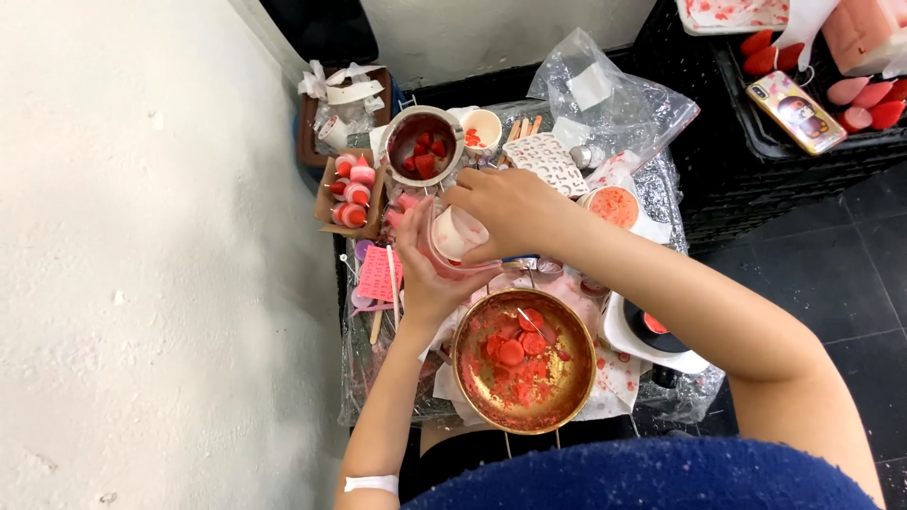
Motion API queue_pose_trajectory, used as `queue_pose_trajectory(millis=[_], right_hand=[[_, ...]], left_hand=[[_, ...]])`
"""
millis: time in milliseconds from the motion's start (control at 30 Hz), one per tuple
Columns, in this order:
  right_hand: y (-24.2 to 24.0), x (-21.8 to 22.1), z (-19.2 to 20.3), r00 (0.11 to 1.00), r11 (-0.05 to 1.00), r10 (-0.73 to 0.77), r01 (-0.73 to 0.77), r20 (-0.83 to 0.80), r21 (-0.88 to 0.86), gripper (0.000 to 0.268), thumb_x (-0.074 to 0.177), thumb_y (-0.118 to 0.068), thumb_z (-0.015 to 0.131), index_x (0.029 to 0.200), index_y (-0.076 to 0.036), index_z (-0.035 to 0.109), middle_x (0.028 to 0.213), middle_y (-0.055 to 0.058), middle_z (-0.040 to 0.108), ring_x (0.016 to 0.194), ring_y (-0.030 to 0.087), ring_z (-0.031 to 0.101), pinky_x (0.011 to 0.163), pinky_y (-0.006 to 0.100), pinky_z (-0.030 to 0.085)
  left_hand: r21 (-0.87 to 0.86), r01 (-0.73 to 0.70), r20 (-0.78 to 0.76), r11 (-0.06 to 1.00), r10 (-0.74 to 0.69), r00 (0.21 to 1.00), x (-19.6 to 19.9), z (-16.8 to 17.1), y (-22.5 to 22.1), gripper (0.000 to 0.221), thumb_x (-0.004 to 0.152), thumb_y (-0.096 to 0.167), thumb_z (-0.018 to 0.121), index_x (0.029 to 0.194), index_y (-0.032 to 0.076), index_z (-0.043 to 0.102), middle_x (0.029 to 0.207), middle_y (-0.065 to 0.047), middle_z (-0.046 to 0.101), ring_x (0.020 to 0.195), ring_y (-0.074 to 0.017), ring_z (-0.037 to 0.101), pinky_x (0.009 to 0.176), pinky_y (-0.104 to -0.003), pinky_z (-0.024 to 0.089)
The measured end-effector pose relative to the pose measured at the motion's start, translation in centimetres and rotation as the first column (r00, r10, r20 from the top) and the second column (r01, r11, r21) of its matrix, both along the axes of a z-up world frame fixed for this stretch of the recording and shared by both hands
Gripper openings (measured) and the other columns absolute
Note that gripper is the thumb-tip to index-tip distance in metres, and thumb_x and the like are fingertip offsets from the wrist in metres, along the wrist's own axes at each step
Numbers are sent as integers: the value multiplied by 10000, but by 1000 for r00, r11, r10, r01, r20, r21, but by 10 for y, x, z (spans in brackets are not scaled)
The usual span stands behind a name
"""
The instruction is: Preparing and organizing red wax pieces and decorative powders for candle making.
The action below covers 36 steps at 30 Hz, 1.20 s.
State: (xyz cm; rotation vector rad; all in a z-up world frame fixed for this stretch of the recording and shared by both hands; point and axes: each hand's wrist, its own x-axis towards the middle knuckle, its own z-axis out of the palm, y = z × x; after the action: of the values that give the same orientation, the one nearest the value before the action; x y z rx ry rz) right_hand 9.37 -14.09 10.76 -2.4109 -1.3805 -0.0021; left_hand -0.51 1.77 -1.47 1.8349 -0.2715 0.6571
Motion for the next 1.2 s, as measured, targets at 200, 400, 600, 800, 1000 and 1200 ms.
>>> queue_pose_trajectory(millis=[200, 400, 600, 800, 1000, 1200], right_hand=[[-3, -2, -2, 1000, 1000, -5, 5, 24, 2, 625, 638, -420, 858, 1107, -84, 620, 1040, 99, 656, 992, 318, 683, 724, 454, 569], [-5, -8, 1, 998, 996, -50, 48, -33, -78, 653, 718, -441, 861, 1191, -86, 584, 1063, 117, 632, 1004, 333, 667, 735, 478, 547], [-27, 3, -5, 975, 992, 66, -41, -210, 121, 742, 633, -237, 887, 1298, -133, 574, 1247, 124, 605, 1120, 344, 628, 884, 447, 535], [-61, 6, -15, 938, 976, 11, 66, -348, 209, 794, 651, -160, 931, 1327, -117, 518, 1268, 131, 549, 1212, 335, 575, 985, 438, 513], [-79, -3, -11, 797, 951, -63, 231, -600, 207, 765, 705, -72, 836, 1397, -163, 522, 1447, 79, 559, 1342, 230, 560, 1029, 374, 526], [-94, -3, -12, 790, 940, -68, 255, -609, 227, 759, 708, -151, 870, 1365, -148, 489, 1400, 41, 612, 1303, 199, 607, 1087, 408, 494]], left_hand=[[53, -11, 18, 999, 10, 1000, -1, -2, -1, 1289, 651, 240, 1017, 1570, 34, 137, 1612, -200, 304, 1523, -344, 378, 1285, -475, 357], [106, -28, 42, 994, 24, 999, -5, 3, -7, 1241, 724, 306, 1011, 1602, 51, 173, 1606, -163, 322, 1505, -334, 424, 1275, -446, 430], [207, -93, -16, 974, 98, 995, -8, 11, -8, 1248, 716, 362, 995, 1595, 42, 169, 1588, -171, 330, 1476, -359, 383, 1242, -482, 369], [207, -81, -111, 975, 106, 988, -9, 25, -11, 1242, 665, 404, 996, 1579, 50, 232, 1567, -164, 395, 1425, -374, 385, 1197, -485, 363], [302, -97, 1, 948, 102, 995, -3, 14, -11, 1246, 675, 453, 989, 1583, 66, 228, 1569, -147, 445, 1406, -334, 470, 1166, -496, 313], [299, -99, 45, 949, 90, 995, -4, 8, -10, 1248, 692, 444, 982, 1598, 66, 211, 1586, -146, 441, 1447, -339, 451, 1208, -489, 304]])
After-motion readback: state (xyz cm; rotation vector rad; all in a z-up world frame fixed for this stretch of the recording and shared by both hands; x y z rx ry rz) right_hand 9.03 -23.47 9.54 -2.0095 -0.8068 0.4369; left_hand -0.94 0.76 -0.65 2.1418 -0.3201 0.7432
